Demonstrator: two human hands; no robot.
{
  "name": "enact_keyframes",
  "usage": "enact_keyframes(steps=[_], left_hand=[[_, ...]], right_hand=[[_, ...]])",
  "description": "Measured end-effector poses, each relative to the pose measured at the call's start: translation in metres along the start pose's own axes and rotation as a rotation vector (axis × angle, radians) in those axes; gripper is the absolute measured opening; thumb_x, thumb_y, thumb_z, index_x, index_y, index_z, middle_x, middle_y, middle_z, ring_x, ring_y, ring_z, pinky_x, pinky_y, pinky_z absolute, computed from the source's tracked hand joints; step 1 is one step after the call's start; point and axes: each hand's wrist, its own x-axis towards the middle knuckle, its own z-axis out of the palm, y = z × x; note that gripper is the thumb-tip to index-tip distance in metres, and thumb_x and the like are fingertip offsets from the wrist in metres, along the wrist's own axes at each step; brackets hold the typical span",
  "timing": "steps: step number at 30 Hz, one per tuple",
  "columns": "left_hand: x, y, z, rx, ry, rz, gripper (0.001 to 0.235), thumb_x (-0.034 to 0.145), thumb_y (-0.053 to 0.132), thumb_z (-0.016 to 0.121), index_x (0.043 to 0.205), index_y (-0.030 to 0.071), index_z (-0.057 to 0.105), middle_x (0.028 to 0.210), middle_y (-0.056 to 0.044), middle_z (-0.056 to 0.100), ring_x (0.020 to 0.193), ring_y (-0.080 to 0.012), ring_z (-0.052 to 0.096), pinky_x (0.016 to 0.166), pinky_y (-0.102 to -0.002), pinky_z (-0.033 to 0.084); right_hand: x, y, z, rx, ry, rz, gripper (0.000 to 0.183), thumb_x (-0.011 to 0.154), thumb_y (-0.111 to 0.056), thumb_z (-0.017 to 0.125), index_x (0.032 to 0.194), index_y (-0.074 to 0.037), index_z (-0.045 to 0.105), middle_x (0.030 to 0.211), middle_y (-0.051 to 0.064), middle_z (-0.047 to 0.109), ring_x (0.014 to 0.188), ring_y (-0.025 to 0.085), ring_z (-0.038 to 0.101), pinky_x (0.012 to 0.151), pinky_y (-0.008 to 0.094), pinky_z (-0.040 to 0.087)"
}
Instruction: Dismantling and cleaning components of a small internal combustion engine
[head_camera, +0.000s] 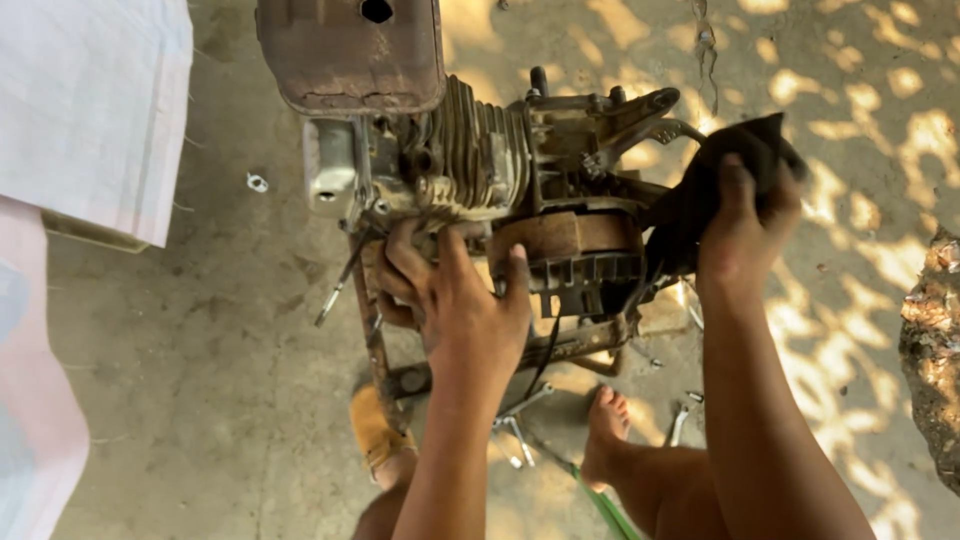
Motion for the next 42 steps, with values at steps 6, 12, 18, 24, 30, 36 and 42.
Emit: enact_keyframes(steps=[6, 12, 18, 24, 30, 36, 42], left_hand=[[-0.025, 0.025, -0.011, 0.059, 0.137, 0.289, 0.035, 0.088, 0.033, 0.074, 0.112, 0.015, 0.055, 0.140, -0.021, 0.031, 0.130, -0.0481, 0.031, 0.098, -0.066, 0.036], [-0.022, 0.024, 0.004, -0.005, 0.092, 0.388, 0.030, 0.088, 0.028, 0.073, 0.112, 0.018, 0.057, 0.128, -0.015, 0.046, 0.117, -0.0388, 0.052, 0.091, -0.055, 0.039], [-0.013, 0.027, 0.017, -0.071, 0.106, 0.412, 0.031, 0.089, 0.025, 0.072, 0.112, 0.019, 0.052, 0.110, -0.004, 0.045, 0.111, -0.0368, 0.048, 0.083, -0.056, 0.041], [-0.014, 0.031, 0.024, -0.048, 0.136, 0.443, 0.054, 0.094, 0.027, 0.069, 0.140, 0.009, 0.045, 0.144, -0.021, 0.042, 0.136, -0.0442, 0.040, 0.096, -0.062, 0.040], [-0.023, 0.029, 0.041, 0.088, 0.091, 0.475, 0.080, 0.095, 0.043, 0.068, 0.152, -0.001, 0.032, 0.154, -0.028, 0.034, 0.144, -0.0481, 0.031, 0.103, -0.064, 0.035], [-0.012, 0.014, 0.045, 0.072, 0.087, 0.492, 0.077, 0.091, 0.049, 0.073, 0.146, 0.005, 0.039, 0.147, -0.023, 0.041, 0.138, -0.0429, 0.040, 0.098, -0.061, 0.041], [-0.011, 0.012, 0.041, 0.097, 0.110, 0.517, 0.073, 0.093, 0.042, 0.075, 0.145, 0.006, 0.040, 0.146, -0.022, 0.043, 0.138, -0.0416, 0.041, 0.096, -0.060, 0.044]], right_hand=[[0.002, 0.012, -0.002, 0.060, -0.040, 0.019, 0.021, 0.097, -0.002, 0.056, 0.109, 0.010, 0.066, 0.095, 0.013, 0.067, 0.080, 0.019, 0.054, 0.076, 0.030, 0.048], [0.011, 0.002, -0.021, 0.107, -0.123, 0.236, 0.026, 0.098, -0.012, 0.057, 0.112, 0.004, 0.072, 0.093, 0.008, 0.071, 0.074, 0.014, 0.059, 0.070, 0.024, 0.049], [-0.007, -0.033, -0.030, 0.050, -0.141, 0.097, 0.022, 0.089, -0.012, 0.075, 0.074, -0.007, 0.059, 0.068, 0.000, 0.044, 0.067, 0.012, 0.041, 0.059, 0.029, 0.031], [-0.005, -0.003, -0.020, 0.098, -0.073, 0.057, 0.012, 0.102, -0.008, 0.073, 0.096, -0.002, 0.064, 0.082, 0.006, 0.055, 0.080, 0.015, 0.052, 0.066, 0.028, 0.037], [0.005, -0.008, -0.007, -0.095, -0.155, -0.083, 0.028, 0.105, -0.015, 0.078, 0.109, 0.003, 0.057, 0.089, 0.023, 0.061, 0.082, 0.032, 0.061, 0.066, 0.042, 0.044], [0.003, 0.015, -0.012, -0.038, -0.108, -0.040, 0.028, 0.093, -0.009, 0.085, 0.095, -0.006, 0.057, 0.080, 0.010, 0.058, 0.075, 0.021, 0.059, 0.063, 0.033, 0.041], [0.013, 0.024, -0.017, -0.032, -0.152, -0.061, 0.035, 0.108, -0.018, 0.078, 0.104, -0.003, 0.048, 0.090, 0.013, 0.051, 0.086, 0.026, 0.054, 0.075, 0.038, 0.042]])
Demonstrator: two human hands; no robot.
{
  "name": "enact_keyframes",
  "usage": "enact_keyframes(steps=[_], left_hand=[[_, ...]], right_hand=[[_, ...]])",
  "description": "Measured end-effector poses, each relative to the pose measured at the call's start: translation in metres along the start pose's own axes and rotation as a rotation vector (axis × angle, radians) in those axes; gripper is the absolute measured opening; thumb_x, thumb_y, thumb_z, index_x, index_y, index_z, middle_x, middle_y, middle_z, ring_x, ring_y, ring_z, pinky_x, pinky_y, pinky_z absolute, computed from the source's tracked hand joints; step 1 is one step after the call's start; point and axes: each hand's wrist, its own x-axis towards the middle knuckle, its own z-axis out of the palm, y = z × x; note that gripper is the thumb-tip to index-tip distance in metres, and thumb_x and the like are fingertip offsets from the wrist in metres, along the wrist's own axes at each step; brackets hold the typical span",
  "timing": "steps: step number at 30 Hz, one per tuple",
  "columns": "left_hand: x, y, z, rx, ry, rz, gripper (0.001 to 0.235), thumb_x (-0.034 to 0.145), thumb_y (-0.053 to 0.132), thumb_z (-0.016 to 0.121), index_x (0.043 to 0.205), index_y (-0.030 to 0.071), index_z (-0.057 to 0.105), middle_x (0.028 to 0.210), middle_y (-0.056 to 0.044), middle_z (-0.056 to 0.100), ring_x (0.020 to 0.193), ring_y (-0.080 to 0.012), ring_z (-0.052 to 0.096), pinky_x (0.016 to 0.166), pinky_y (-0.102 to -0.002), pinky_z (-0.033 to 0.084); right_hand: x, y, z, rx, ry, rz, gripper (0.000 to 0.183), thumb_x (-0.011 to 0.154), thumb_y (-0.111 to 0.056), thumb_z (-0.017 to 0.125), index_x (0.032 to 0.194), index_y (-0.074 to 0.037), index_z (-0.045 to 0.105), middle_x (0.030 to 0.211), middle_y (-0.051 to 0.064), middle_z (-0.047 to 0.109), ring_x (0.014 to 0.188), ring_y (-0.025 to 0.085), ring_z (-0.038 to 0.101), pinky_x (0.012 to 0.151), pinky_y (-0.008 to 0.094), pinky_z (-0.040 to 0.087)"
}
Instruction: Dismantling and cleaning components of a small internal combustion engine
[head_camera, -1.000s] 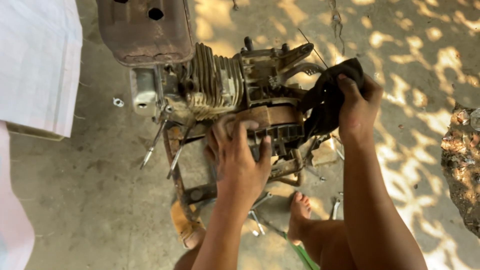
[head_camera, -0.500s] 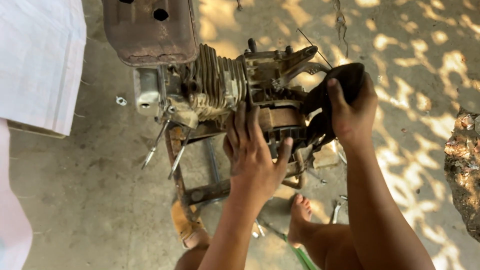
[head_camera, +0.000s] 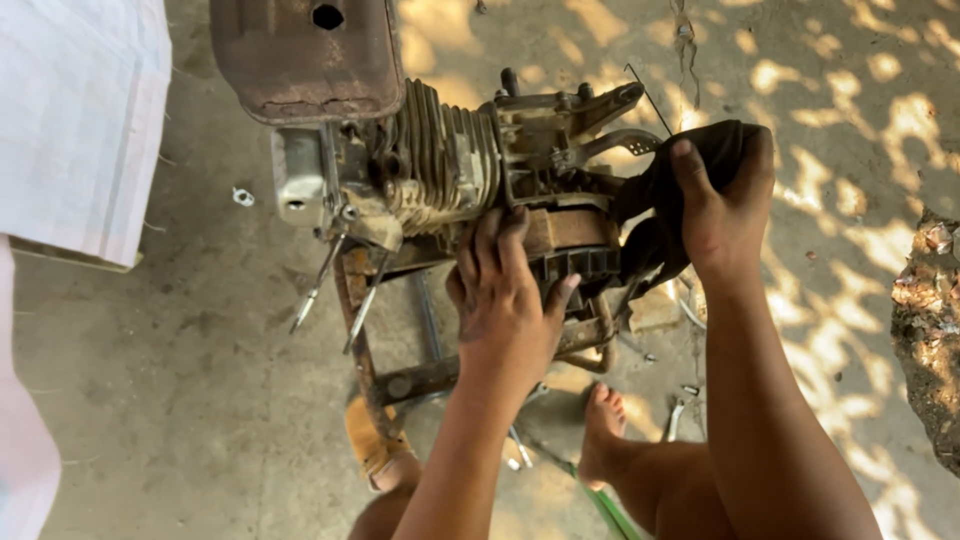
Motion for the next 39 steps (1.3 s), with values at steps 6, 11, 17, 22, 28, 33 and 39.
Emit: enact_keyframes(steps=[6, 11, 17, 22, 28, 33, 39], left_hand=[[-0.002, 0.011, -0.008, -0.045, -0.034, -0.029, 0.073, 0.096, 0.041, 0.070, 0.150, 0.006, 0.036, 0.149, -0.023, 0.038, 0.142, -0.0433, 0.035, 0.098, -0.064, 0.041], [0.000, 0.012, -0.003, -0.089, -0.083, -0.064, 0.070, 0.099, 0.042, 0.062, 0.150, 0.004, 0.032, 0.154, -0.026, 0.034, 0.145, -0.0485, 0.029, 0.106, -0.067, 0.031], [-0.002, 0.016, 0.003, -0.114, -0.043, -0.076, 0.073, 0.094, 0.035, 0.068, 0.146, -0.001, 0.032, 0.153, -0.030, 0.034, 0.142, -0.0520, 0.031, 0.109, -0.068, 0.025], [0.002, 0.013, 0.002, -0.105, -0.006, -0.048, 0.080, 0.090, 0.031, 0.074, 0.148, -0.002, 0.031, 0.153, -0.030, 0.033, 0.140, -0.0532, 0.032, 0.108, -0.067, 0.026], [0.004, 0.013, 0.005, -0.059, -0.090, -0.077, 0.078, 0.093, 0.036, 0.073, 0.145, -0.002, 0.030, 0.154, -0.030, 0.029, 0.142, -0.0519, 0.026, 0.108, -0.070, 0.021], [0.003, 0.015, 0.006, -0.050, -0.053, -0.037, 0.073, 0.095, 0.042, 0.070, 0.143, 0.001, 0.034, 0.147, -0.028, 0.033, 0.137, -0.0513, 0.027, 0.099, -0.066, 0.030], [0.002, 0.016, 0.009, -0.016, -0.005, -0.016, 0.071, 0.095, 0.043, 0.070, 0.141, 0.002, 0.036, 0.146, -0.028, 0.036, 0.136, -0.0495, 0.030, 0.099, -0.063, 0.031]], right_hand=[[0.004, -0.033, 0.006, -0.209, -0.055, 0.071, 0.042, 0.116, -0.035, 0.070, 0.112, 0.003, 0.053, 0.093, 0.029, 0.062, 0.089, 0.048, 0.065, 0.072, 0.051, 0.044], [0.009, -0.048, -0.008, -0.386, -0.143, 0.092, 0.037, 0.114, -0.027, 0.072, 0.099, 0.007, 0.070, 0.072, 0.019, 0.066, 0.057, 0.030, 0.060, 0.050, 0.039, 0.042], [0.009, -0.055, -0.011, -0.541, -0.223, 0.101, 0.045, 0.115, -0.026, 0.066, 0.088, 0.011, 0.065, 0.068, 0.020, 0.065, 0.048, 0.030, 0.052, 0.047, 0.041, 0.044], [0.009, -0.049, -0.006, -0.487, -0.215, 0.154, 0.040, 0.114, -0.023, 0.066, 0.093, 0.009, 0.057, 0.066, 0.019, 0.061, 0.045, 0.027, 0.050, 0.042, 0.040, 0.041], [-0.001, -0.038, -0.004, -0.430, -0.146, 0.232, 0.040, 0.113, -0.026, 0.068, 0.090, 0.006, 0.059, 0.067, 0.013, 0.057, 0.050, 0.022, 0.046, 0.046, 0.037, 0.039], [-0.009, -0.030, -0.001, -0.415, -0.041, 0.258, 0.047, 0.106, -0.036, 0.076, 0.090, 0.005, 0.060, 0.066, 0.029, 0.057, 0.067, 0.051, 0.063, 0.057, 0.053, 0.043], [-0.012, -0.044, 0.003, -0.410, -0.029, 0.296, 0.047, 0.106, -0.034, 0.076, 0.089, 0.006, 0.059, 0.066, 0.030, 0.059, 0.066, 0.051, 0.064, 0.056, 0.053, 0.043]])
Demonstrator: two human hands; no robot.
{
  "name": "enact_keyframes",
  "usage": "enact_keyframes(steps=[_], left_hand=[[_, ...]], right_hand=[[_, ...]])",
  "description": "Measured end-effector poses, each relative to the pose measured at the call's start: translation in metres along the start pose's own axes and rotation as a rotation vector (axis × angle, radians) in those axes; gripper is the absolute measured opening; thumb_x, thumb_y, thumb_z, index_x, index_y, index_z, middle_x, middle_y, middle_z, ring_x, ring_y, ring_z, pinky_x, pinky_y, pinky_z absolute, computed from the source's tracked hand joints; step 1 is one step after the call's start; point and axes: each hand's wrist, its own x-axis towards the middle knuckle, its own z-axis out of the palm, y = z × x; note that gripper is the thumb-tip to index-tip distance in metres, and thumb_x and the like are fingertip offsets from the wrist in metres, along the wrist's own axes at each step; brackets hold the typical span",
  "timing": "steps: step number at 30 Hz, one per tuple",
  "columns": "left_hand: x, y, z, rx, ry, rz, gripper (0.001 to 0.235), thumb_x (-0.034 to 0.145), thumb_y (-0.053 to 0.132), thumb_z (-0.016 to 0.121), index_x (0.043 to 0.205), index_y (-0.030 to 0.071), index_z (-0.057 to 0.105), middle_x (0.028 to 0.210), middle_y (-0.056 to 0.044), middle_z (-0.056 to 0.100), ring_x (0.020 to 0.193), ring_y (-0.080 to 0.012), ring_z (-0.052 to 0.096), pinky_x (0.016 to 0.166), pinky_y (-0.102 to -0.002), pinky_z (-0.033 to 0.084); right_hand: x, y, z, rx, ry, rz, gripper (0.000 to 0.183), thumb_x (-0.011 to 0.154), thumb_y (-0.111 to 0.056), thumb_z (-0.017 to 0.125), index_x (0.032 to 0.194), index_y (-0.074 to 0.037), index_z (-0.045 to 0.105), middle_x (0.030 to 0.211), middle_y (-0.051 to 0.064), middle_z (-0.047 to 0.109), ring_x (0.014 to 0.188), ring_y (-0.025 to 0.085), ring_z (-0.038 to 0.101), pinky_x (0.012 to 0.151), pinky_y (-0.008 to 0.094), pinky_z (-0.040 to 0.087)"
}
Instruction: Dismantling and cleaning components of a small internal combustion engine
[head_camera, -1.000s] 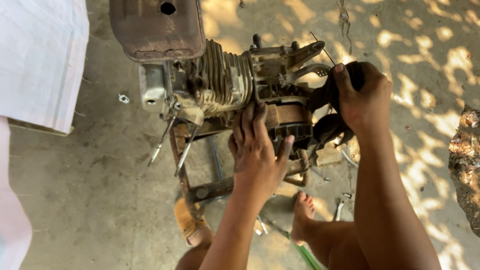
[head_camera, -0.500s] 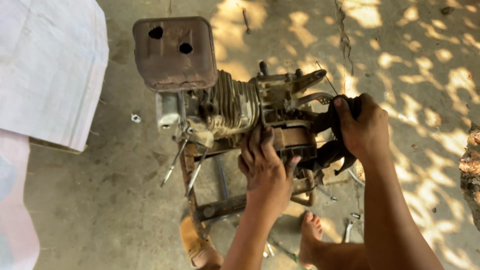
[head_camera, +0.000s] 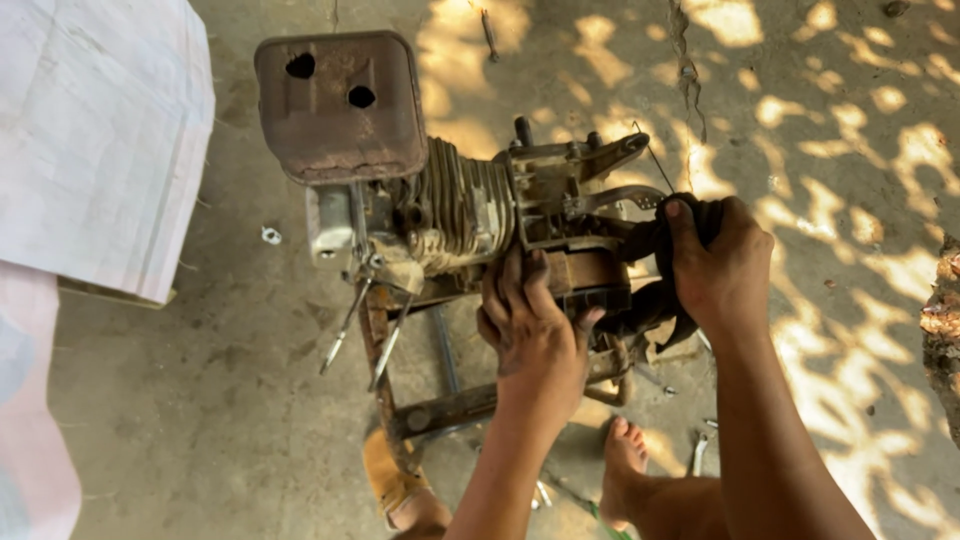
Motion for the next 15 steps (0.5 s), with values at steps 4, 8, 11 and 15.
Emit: enact_keyframes(steps=[4, 8, 11, 15], left_hand=[[-0.002, 0.004, 0.011, 0.014, 0.116, -0.003, 0.073, 0.091, 0.045, 0.072, 0.141, 0.002, 0.040, 0.148, -0.027, 0.039, 0.135, -0.0485, 0.034, 0.099, -0.062, 0.033], [-0.003, 0.004, 0.019, 0.091, 0.186, -0.006, 0.075, 0.090, 0.051, 0.069, 0.142, 0.004, 0.043, 0.151, -0.024, 0.040, 0.137, -0.0457, 0.036, 0.102, -0.060, 0.033], [-0.003, 0.003, 0.020, 0.105, 0.196, 0.015, 0.074, 0.091, 0.051, 0.069, 0.142, 0.004, 0.043, 0.150, -0.023, 0.040, 0.137, -0.0450, 0.036, 0.102, -0.060, 0.033], [-0.004, 0.005, 0.009, 0.040, 0.116, -0.006, 0.072, 0.093, 0.045, 0.071, 0.143, 0.003, 0.042, 0.148, -0.024, 0.038, 0.135, -0.0468, 0.035, 0.096, -0.063, 0.035]], right_hand=[[-0.005, 0.001, 0.000, 0.010, 0.027, -0.037, 0.047, 0.105, -0.033, 0.077, 0.086, 0.006, 0.057, 0.065, 0.032, 0.057, 0.066, 0.054, 0.063, 0.055, 0.055, 0.042], [-0.005, 0.001, -0.003, 0.030, 0.026, -0.036, 0.046, 0.107, -0.031, 0.076, 0.086, 0.005, 0.057, 0.064, 0.028, 0.057, 0.062, 0.049, 0.064, 0.052, 0.050, 0.043], [-0.005, 0.003, -0.003, 0.043, 0.030, -0.047, 0.047, 0.107, -0.031, 0.076, 0.085, 0.005, 0.056, 0.064, 0.029, 0.057, 0.062, 0.049, 0.064, 0.052, 0.051, 0.042], [-0.004, 0.005, -0.004, 0.051, 0.010, -0.075, 0.047, 0.108, -0.033, 0.074, 0.088, 0.006, 0.057, 0.066, 0.030, 0.056, 0.065, 0.052, 0.061, 0.056, 0.054, 0.040]])
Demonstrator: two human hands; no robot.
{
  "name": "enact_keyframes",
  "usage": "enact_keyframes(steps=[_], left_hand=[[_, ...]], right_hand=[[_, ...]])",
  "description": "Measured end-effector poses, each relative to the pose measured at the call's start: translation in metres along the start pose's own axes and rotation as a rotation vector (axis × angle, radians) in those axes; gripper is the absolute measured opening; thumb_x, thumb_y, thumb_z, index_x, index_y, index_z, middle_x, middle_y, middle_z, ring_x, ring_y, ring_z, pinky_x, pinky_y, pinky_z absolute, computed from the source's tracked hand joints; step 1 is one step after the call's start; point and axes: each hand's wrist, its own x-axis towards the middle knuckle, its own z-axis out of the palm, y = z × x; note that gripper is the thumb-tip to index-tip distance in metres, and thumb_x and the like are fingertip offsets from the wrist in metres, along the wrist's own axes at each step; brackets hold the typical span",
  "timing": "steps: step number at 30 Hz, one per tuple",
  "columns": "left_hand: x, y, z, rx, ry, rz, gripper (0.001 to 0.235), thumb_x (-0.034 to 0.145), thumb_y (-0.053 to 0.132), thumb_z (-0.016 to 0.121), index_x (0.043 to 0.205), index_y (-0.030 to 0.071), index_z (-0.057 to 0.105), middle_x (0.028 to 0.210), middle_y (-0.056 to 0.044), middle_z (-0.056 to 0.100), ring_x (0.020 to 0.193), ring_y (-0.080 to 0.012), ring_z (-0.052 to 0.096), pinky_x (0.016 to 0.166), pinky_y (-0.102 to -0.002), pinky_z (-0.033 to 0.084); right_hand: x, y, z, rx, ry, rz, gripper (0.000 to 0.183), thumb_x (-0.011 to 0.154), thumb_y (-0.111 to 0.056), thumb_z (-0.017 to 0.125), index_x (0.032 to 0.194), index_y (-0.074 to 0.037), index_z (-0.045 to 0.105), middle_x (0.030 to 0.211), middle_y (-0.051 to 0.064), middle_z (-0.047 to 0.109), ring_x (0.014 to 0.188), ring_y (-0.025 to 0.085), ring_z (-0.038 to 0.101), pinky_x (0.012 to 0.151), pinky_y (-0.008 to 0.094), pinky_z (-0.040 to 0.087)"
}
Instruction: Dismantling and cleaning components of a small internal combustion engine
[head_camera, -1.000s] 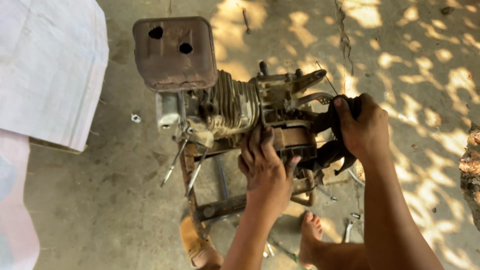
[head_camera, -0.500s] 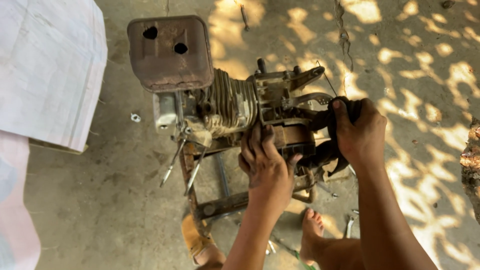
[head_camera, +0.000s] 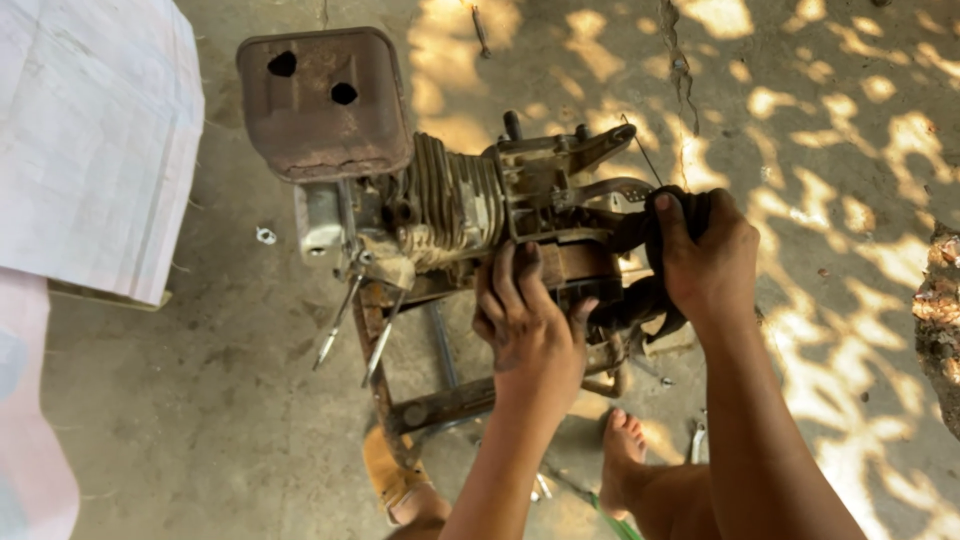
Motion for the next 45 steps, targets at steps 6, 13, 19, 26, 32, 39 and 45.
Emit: enact_keyframes(steps=[6, 13, 19, 26, 32, 39, 45], left_hand=[[0.003, -0.002, -0.013, -0.077, -0.142, -0.039, 0.069, 0.095, 0.037, 0.068, 0.142, -0.002, 0.037, 0.152, -0.026, 0.034, 0.141, -0.0495, 0.030, 0.107, -0.067, 0.025], [0.004, -0.005, -0.012, -0.027, -0.197, -0.072, 0.069, 0.095, 0.042, 0.066, 0.141, -0.001, 0.038, 0.152, -0.026, 0.034, 0.137, -0.0469, 0.034, 0.104, -0.064, 0.025], [0.004, -0.002, -0.008, -0.016, -0.182, -0.085, 0.071, 0.094, 0.045, 0.064, 0.144, 0.001, 0.040, 0.154, -0.026, 0.032, 0.132, -0.0457, 0.036, 0.106, -0.062, 0.024], [0.013, 0.014, -0.027, -0.154, 0.014, -0.001, 0.073, 0.087, 0.034, 0.071, 0.145, 0.003, 0.041, 0.146, -0.025, 0.041, 0.131, -0.0450, 0.041, 0.105, -0.061, 0.031], [0.011, -0.005, -0.030, -1.110, -0.043, -0.155, 0.040, 0.085, 0.008, 0.069, 0.124, 0.003, 0.065, 0.117, -0.014, 0.073, 0.110, -0.0266, 0.071, 0.096, -0.035, 0.055], [0.017, -0.046, -0.064, -0.593, 0.330, 0.061, 0.043, 0.092, 0.043, 0.051, 0.099, 0.007, 0.075, 0.092, -0.008, 0.074, 0.089, -0.0275, 0.071, 0.084, -0.037, 0.057], [0.013, -0.114, -0.095, -0.072, 0.502, 0.252, 0.068, 0.089, 0.067, 0.038, 0.096, 0.007, 0.069, 0.091, -0.007, 0.069, 0.086, -0.0306, 0.067, 0.088, -0.045, 0.050]], right_hand=[[-0.001, 0.006, -0.017, -0.006, -0.014, -0.111, 0.033, 0.114, -0.019, 0.067, 0.097, 0.008, 0.063, 0.074, 0.014, 0.060, 0.058, 0.020, 0.047, 0.050, 0.034, 0.039], [-0.002, 0.014, -0.045, 0.002, -0.034, 0.001, 0.031, 0.109, -0.018, 0.073, 0.090, 0.004, 0.062, 0.074, 0.012, 0.062, 0.056, 0.020, 0.049, 0.049, 0.032, 0.040], [-0.007, 0.034, -0.065, 0.262, 0.147, 0.049, 0.028, 0.095, 0.000, 0.083, 0.087, -0.009, 0.058, 0.080, 0.004, 0.061, 0.057, 0.013, 0.052, 0.053, 0.026, 0.048], [-0.056, -0.049, -0.065, 0.599, -0.202, -0.069, 0.028, 0.075, -0.006, 0.079, 0.095, -0.001, 0.061, 0.077, 0.006, 0.065, 0.056, 0.012, 0.054, 0.055, 0.024, 0.047], [-0.062, -0.085, -0.027, 0.334, -0.324, -0.331, 0.024, 0.095, -0.016, 0.066, 0.094, 0.007, 0.071, 0.092, 0.022, 0.068, 0.078, 0.036, 0.064, 0.070, 0.042, 0.055], [0.001, 0.019, -0.007, 0.412, 0.066, -0.097, 0.029, 0.106, -0.021, 0.072, 0.123, 0.000, 0.059, 0.118, 0.022, 0.064, 0.107, 0.033, 0.064, 0.083, 0.042, 0.053], [0.027, -0.001, 0.010, 0.498, -0.121, -0.040, 0.036, 0.104, -0.022, 0.071, 0.128, 0.005, 0.066, 0.115, 0.028, 0.067, 0.109, 0.038, 0.067, 0.088, 0.046, 0.057]])
